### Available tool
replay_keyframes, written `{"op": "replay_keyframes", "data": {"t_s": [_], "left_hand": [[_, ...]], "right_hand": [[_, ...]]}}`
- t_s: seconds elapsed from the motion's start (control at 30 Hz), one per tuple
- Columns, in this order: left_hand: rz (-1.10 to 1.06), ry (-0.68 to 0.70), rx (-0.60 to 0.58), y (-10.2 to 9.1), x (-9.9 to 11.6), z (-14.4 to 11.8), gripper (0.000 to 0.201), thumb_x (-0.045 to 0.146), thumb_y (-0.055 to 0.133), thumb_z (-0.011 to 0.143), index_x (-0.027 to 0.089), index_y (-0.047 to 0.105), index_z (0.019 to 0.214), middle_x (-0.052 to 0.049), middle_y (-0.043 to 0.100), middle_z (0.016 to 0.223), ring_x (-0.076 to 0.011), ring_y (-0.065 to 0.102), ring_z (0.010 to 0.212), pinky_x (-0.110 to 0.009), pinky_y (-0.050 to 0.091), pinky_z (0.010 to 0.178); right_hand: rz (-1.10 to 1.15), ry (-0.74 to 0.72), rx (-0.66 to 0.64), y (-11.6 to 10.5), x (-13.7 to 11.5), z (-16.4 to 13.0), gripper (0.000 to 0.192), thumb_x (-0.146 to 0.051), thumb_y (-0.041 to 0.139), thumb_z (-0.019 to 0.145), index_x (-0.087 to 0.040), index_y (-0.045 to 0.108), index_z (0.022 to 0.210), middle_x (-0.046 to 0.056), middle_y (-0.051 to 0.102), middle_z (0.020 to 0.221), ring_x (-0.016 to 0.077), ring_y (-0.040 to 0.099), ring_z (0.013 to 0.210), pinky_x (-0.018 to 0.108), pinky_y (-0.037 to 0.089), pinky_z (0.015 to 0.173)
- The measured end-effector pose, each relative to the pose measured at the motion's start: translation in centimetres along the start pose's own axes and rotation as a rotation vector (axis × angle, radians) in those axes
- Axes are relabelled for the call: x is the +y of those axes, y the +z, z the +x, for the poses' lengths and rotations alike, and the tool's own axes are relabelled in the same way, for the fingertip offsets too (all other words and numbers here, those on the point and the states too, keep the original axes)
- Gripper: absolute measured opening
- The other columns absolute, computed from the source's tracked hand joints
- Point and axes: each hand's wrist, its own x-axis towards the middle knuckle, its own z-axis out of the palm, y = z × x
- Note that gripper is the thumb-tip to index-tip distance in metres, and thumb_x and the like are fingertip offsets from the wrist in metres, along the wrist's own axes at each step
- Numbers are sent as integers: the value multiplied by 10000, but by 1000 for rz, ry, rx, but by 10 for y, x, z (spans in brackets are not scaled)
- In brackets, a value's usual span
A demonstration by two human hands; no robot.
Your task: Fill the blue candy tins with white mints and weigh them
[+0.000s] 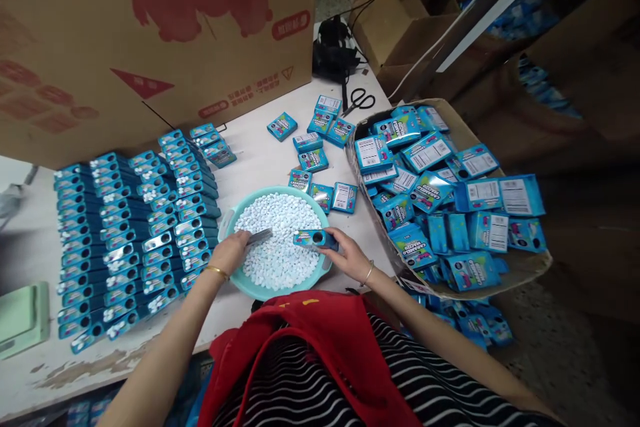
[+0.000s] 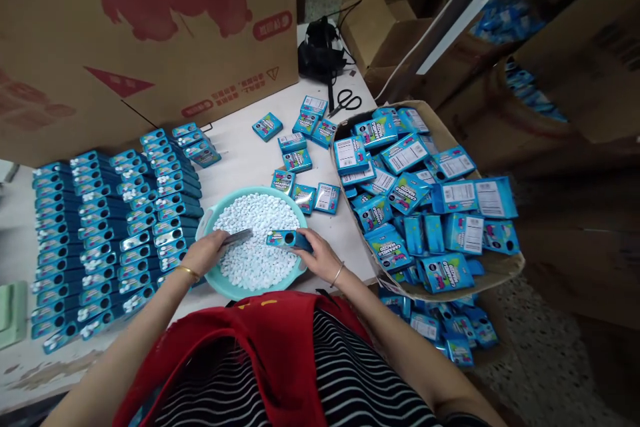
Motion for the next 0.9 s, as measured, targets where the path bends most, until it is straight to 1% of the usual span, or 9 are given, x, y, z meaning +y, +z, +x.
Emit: {"op": "replay_keyframes", "data": {"t_s": [0.1, 0.23, 0.3, 0.37, 0.43, 0.5, 0.63, 0.73, 0.9], "left_hand": [[-15, 24, -10, 23, 19, 24, 223, 138, 426, 862, 188, 547, 1042, -89, 611, 1069, -214, 579, 1017, -351, 448, 894], [-91, 69, 34, 56, 49, 51, 312, 93, 422, 843, 185, 532, 1120, -102, 588, 1172, -212, 561, 1090, -345, 435, 950], [-141, 88, 56, 63, 52, 53, 349, 83, 430, 831, 182, 518, 1154, -99, 583, 1198, -203, 560, 1101, -334, 430, 971], [-192, 111, 71, 63, 48, 47, 334, 111, 454, 834, 174, 514, 1157, -91, 598, 1175, -193, 579, 1062, -321, 444, 957], [-231, 130, 83, 55, 40, 35, 303, 181, 473, 857, 167, 506, 1158, -85, 609, 1146, -182, 599, 996, -308, 470, 910], [-271, 160, 111, 41, 33, 18, 289, 272, 474, 885, 167, 501, 1152, -85, 610, 1126, -176, 604, 951, -305, 486, 863], [-349, 287, 215, -1, 29, -18, 271, 351, 467, 908, 185, 514, 1117, -65, 615, 1028, -167, 593, 915, -303, 479, 828], [-300, 331, 227, -33, 36, -38, 261, 351, 454, 921, 190, 511, 1118, -52, 610, 968, -154, 585, 849, -284, 477, 769], [-53, 378, 101, -71, 65, -52, 218, 277, 418, 928, 194, 520, 1101, -69, 612, 1017, -186, 590, 920, -315, 476, 792]], "right_hand": [[21, 40, 40, -5, -2, 0, 343, -322, 609, 848, -205, 518, 1158, 85, 614, 1096, 223, 589, 1014, 371, 477, 898], [99, 106, 148, -1, 1, 2, 357, -341, 644, 819, -210, 527, 1129, 77, 617, 1079, 223, 588, 1001, 384, 482, 902], [150, 142, 189, 2, 6, 2, 367, -344, 653, 810, -214, 522, 1129, 70, 622, 1069, 221, 590, 991, 385, 489, 895], [174, 161, 217, 3, 9, 2, 374, -339, 658, 804, -216, 518, 1128, 65, 625, 1055, 218, 593, 977, 380, 493, 886], [161, 160, 227, 3, 10, 2, 367, -334, 655, 804, -217, 518, 1124, 62, 625, 1045, 219, 593, 972, 375, 494, 877], [103, 135, 238, 1, 8, 2, 343, -325, 643, 810, -218, 526, 1115, 63, 620, 1042, 225, 588, 980, 375, 492, 873], [-66, 34, 239, 4, -1, 5, 297, -256, 600, 821, -214, 540, 1108, 79, 594, 1048, 241, 578, 1002, 394, 485, 882], [-136, -44, 181, 13, -7, 9, 321, -174, 541, 822, -208, 536, 1141, 102, 574, 1093, 250, 565, 1045, 410, 481, 914], [-172, -158, 115, 31, -12, 12, 377, -106, 480, 806, -195, 525, 1169, 111, 570, 1124, 251, 540, 1090, 435, 472, 959]]}}
